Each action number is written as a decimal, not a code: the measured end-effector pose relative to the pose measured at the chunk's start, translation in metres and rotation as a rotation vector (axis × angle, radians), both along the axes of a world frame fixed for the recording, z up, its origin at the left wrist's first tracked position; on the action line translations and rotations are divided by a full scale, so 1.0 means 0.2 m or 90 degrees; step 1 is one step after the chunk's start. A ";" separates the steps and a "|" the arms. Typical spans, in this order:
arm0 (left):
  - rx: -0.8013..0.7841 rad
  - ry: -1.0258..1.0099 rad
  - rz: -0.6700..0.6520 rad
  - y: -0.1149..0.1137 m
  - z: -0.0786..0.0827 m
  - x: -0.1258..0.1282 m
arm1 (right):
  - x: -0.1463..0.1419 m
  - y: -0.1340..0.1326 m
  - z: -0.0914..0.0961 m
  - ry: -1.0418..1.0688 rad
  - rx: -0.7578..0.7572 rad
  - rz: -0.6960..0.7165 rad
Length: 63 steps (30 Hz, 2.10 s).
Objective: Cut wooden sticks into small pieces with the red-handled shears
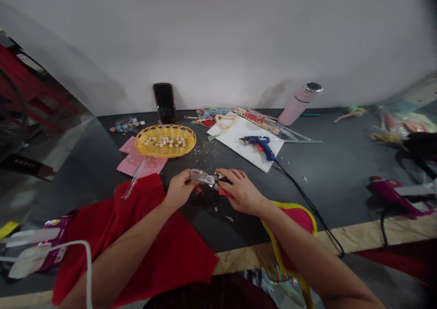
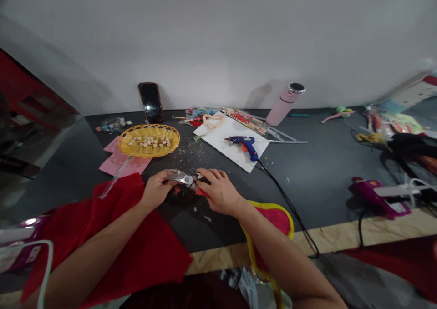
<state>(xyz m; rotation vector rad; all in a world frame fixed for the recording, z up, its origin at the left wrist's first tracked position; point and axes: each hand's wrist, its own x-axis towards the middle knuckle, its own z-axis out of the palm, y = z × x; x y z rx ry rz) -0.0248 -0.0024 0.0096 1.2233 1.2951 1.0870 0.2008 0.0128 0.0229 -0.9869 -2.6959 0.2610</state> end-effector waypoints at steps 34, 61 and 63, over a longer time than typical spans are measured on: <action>-0.167 -0.325 0.033 -0.01 0.05 -0.01 | 0.03 0.02 0.02 0.170 0.007 -0.112; -0.194 -0.602 -0.052 0.05 -0.01 -0.12 | 0.00 0.04 -0.09 0.233 0.101 -0.061; -0.169 -0.592 -0.057 0.04 -0.02 -0.12 | 0.00 0.04 -0.09 0.234 0.103 -0.055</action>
